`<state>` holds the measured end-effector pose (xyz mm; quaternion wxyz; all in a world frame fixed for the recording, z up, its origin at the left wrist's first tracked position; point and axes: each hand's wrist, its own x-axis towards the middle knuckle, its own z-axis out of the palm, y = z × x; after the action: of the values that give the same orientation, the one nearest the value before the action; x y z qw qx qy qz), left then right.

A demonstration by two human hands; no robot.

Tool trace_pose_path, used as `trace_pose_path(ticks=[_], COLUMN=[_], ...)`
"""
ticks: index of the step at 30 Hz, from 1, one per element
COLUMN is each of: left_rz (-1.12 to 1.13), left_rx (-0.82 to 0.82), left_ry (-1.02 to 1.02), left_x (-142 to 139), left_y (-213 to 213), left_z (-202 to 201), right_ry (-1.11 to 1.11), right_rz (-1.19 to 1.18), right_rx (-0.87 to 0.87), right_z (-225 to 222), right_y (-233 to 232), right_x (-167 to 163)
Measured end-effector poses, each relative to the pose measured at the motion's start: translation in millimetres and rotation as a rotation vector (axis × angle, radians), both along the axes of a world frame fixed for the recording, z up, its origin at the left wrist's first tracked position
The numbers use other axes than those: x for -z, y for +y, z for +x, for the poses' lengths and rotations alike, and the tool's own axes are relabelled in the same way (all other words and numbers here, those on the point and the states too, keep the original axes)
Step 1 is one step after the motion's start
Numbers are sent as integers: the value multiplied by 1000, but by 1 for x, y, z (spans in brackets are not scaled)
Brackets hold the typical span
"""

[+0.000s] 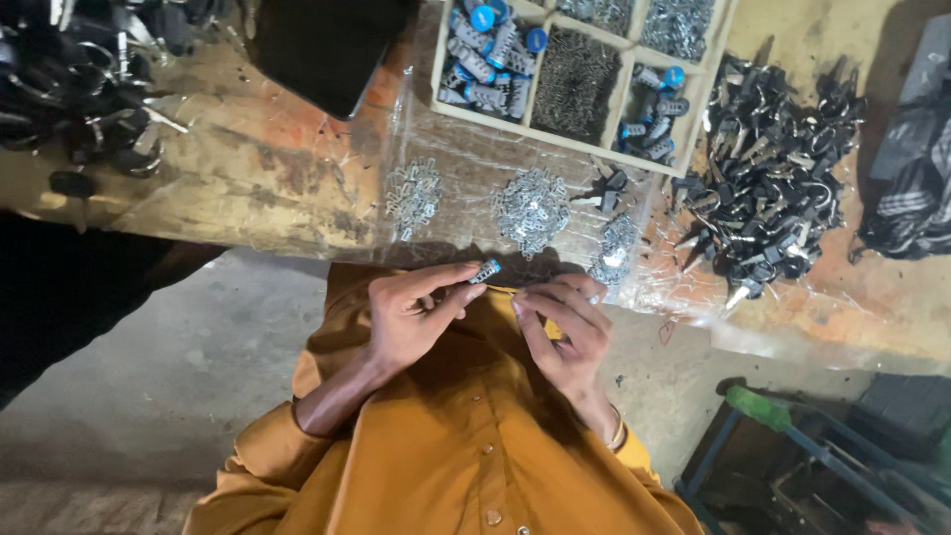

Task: The person sits at a workbench covered with piles of keys and lock parts. They pick small metal pins and springs from a compartment tray, insert them by hand into blue lock cylinder bodies, and place finished cylinders into the tray compartments, repeating the assembly cycle.

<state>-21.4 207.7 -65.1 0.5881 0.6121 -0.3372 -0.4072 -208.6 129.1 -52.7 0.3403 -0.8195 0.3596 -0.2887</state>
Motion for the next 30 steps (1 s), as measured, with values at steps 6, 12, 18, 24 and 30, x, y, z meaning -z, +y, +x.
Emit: trace_pose_path(ticks=[6, 12, 18, 24, 30], left_rz=[-29, -194, -72, -75, -32], left_rx=[26, 20, -83, -247, -271], left_ry=[-17, -346, -185, -40, -10], left_x=[1, 4, 2, 2, 6], left_y=[3, 4, 22, 45, 47], left_z=[3, 8, 19, 34, 39], right_ry=[-57, 92, 292, 436, 421], right_rz=[214, 94, -91, -284, -226], right_rx=[76, 53, -81, -175, -169], right_z=[24, 29, 49, 85, 71], right_y=[2, 2, -8, -9, -10], right_x=[4, -4, -22, -22, -17])
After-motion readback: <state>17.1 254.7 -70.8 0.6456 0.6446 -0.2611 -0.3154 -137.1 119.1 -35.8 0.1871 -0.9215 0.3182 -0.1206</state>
